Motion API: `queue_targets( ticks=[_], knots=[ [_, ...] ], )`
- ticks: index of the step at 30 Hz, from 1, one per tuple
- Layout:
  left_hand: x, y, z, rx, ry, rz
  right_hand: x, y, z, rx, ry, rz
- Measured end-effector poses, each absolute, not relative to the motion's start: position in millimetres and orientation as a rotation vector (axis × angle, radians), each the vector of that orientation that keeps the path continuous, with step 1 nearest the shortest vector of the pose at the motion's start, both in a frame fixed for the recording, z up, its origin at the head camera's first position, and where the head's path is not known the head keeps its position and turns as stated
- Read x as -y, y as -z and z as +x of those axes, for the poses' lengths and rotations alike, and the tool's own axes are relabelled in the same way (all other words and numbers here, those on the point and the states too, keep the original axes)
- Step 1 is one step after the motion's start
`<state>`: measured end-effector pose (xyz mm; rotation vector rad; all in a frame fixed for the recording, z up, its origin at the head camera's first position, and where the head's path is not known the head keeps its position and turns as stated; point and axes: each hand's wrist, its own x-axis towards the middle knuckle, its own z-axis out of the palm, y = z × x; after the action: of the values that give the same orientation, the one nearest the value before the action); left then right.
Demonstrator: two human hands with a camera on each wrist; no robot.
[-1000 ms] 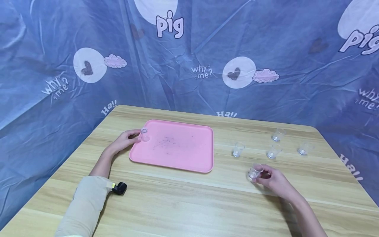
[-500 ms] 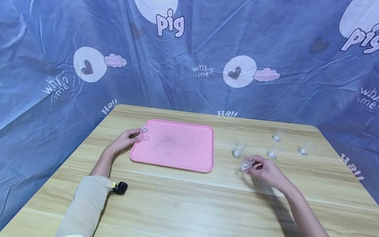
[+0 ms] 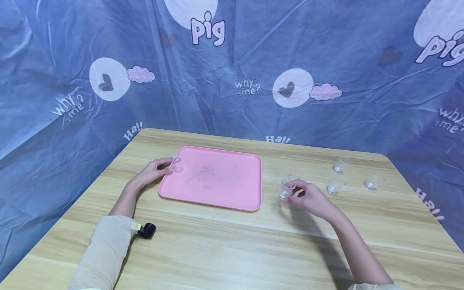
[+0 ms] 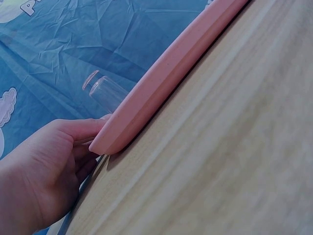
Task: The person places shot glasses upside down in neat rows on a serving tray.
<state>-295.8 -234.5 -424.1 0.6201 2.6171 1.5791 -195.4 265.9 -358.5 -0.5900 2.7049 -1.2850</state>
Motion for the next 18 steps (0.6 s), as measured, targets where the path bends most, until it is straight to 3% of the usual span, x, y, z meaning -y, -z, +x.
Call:
queue_targets(
  ticks=[5, 18],
  knots=[
    [237.8, 432.4, -300.9, -2.582, -1.635, 0.713, -252.7, 351.9, -202.7, -2.708, 1.293, -0.600],
    [232.1, 419.5, -295.1, -2.633, -1.518, 0.557, -215.6, 354.3, -225.1, -2.662, 1.392, -0.605]
  ],
)
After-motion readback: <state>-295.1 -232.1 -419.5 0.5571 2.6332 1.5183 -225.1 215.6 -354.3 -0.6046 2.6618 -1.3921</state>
